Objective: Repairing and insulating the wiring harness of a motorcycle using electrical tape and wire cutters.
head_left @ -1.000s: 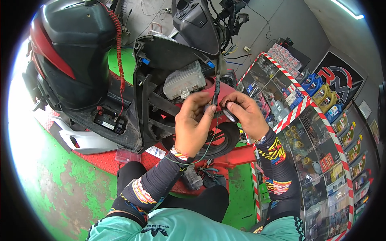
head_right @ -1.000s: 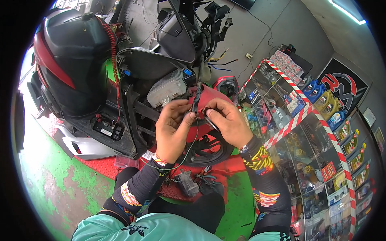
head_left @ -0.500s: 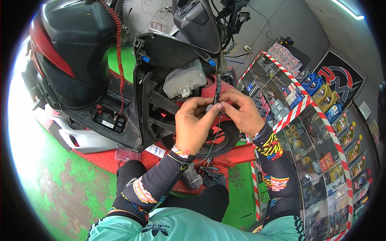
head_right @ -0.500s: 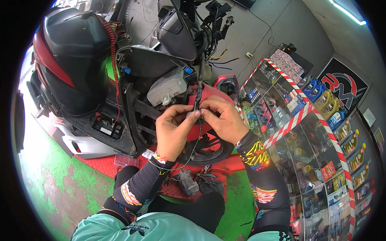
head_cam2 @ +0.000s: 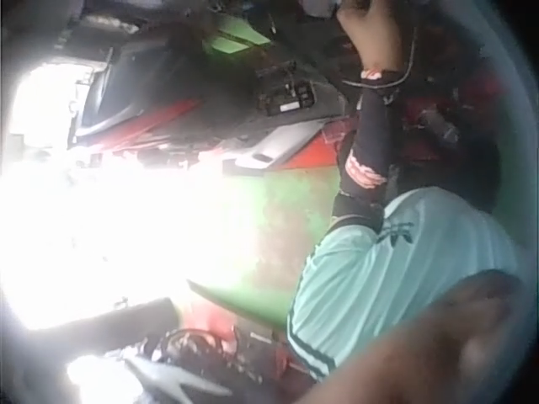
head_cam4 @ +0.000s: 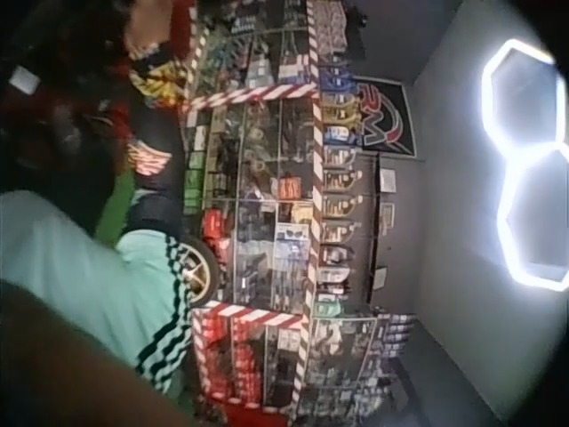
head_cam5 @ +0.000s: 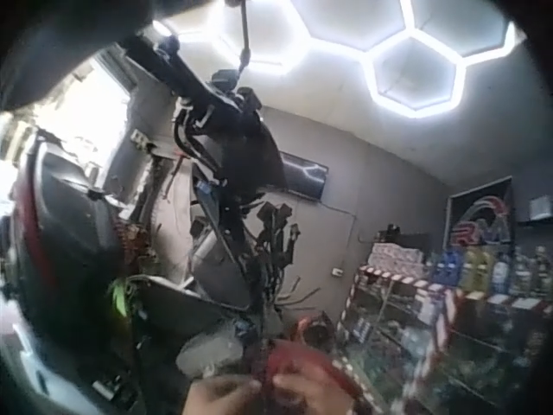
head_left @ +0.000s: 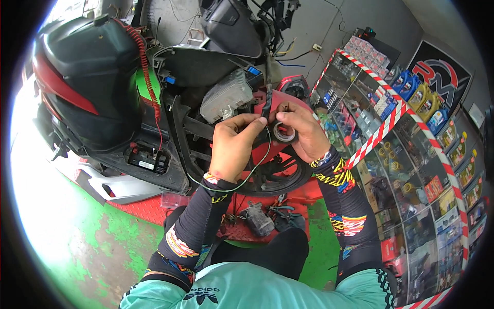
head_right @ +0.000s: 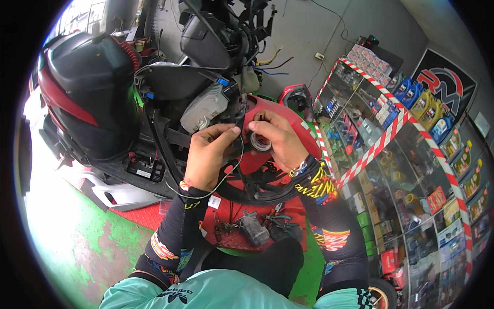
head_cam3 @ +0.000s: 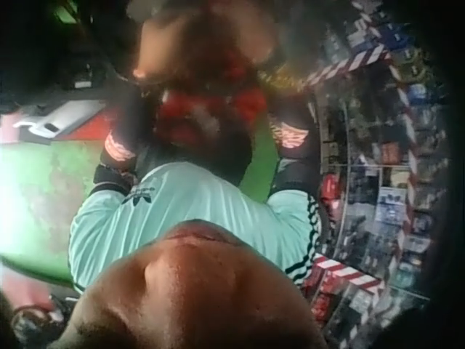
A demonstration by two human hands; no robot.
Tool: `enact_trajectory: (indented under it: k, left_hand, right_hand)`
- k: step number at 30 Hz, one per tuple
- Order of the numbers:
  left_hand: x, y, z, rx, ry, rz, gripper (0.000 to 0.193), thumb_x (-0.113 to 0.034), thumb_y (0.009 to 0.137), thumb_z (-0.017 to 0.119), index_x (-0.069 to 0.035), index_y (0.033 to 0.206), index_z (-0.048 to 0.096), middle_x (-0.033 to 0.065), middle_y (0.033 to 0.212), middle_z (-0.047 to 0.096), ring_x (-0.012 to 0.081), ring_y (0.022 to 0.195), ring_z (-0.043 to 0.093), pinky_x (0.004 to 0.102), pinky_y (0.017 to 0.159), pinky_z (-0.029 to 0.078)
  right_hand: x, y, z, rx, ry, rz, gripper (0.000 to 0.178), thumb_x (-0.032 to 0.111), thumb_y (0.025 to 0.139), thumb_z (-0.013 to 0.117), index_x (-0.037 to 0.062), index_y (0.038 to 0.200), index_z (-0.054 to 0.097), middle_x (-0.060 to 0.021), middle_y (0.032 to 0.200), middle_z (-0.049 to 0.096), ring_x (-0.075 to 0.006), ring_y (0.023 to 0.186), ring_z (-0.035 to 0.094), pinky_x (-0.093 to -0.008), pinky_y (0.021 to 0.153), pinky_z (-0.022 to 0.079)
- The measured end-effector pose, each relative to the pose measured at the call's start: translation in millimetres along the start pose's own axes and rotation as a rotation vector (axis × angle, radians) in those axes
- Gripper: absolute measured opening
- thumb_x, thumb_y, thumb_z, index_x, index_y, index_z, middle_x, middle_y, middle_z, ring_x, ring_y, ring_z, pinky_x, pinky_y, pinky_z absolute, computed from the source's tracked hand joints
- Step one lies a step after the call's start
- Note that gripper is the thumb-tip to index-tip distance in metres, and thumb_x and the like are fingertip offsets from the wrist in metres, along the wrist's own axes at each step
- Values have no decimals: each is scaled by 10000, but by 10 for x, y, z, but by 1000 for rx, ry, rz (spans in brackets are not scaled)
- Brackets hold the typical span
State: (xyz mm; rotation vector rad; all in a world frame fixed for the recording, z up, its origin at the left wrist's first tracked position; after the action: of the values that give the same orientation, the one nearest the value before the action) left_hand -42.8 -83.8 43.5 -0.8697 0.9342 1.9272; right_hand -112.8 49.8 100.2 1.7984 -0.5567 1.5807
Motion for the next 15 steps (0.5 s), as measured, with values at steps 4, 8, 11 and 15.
enact_trajectory:
  k: [4,8,11,15]
  left_hand:
    - [43,-59,74,0,-122,-47,251,-74,961,690,60,1167,636,55,999,693,105,834,673,239,734,550]
    - [130,-65,76,-48,-141,15,231,-59,953,695,55,1144,631,55,1001,691,98,828,664,227,703,535]
    - [146,-90,52,-130,-179,97,255,-55,948,698,40,1169,612,43,986,686,88,822,651,216,676,504]
    - [147,-154,143,-204,-279,189,283,-18,932,710,50,1169,570,79,985,684,99,899,638,228,804,503]
  right_hand:
    - [54,16,6,27,-43,-101,165,211,973,539,55,979,590,-21,900,618,-111,799,607,-272,679,514]
    - [164,-23,43,58,-303,-214,168,148,974,507,0,967,587,-65,913,597,-167,844,596,-317,776,484]
    - [327,-71,187,79,-598,-253,156,118,966,524,-19,978,596,-100,926,593,-203,890,597,-338,821,477]
    - [500,-72,299,189,-926,-508,107,95,953,584,15,1006,632,-107,988,593,-235,961,600,-351,864,486]
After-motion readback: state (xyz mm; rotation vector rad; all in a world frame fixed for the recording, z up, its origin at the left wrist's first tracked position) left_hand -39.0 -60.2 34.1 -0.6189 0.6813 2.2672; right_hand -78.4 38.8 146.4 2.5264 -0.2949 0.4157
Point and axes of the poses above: each hand's wrist, its own y-axis towards the middle knuckle, its own z-axis out of the palm, x = y × z, the point moved 7 cm from there along y, towards the middle knuckle
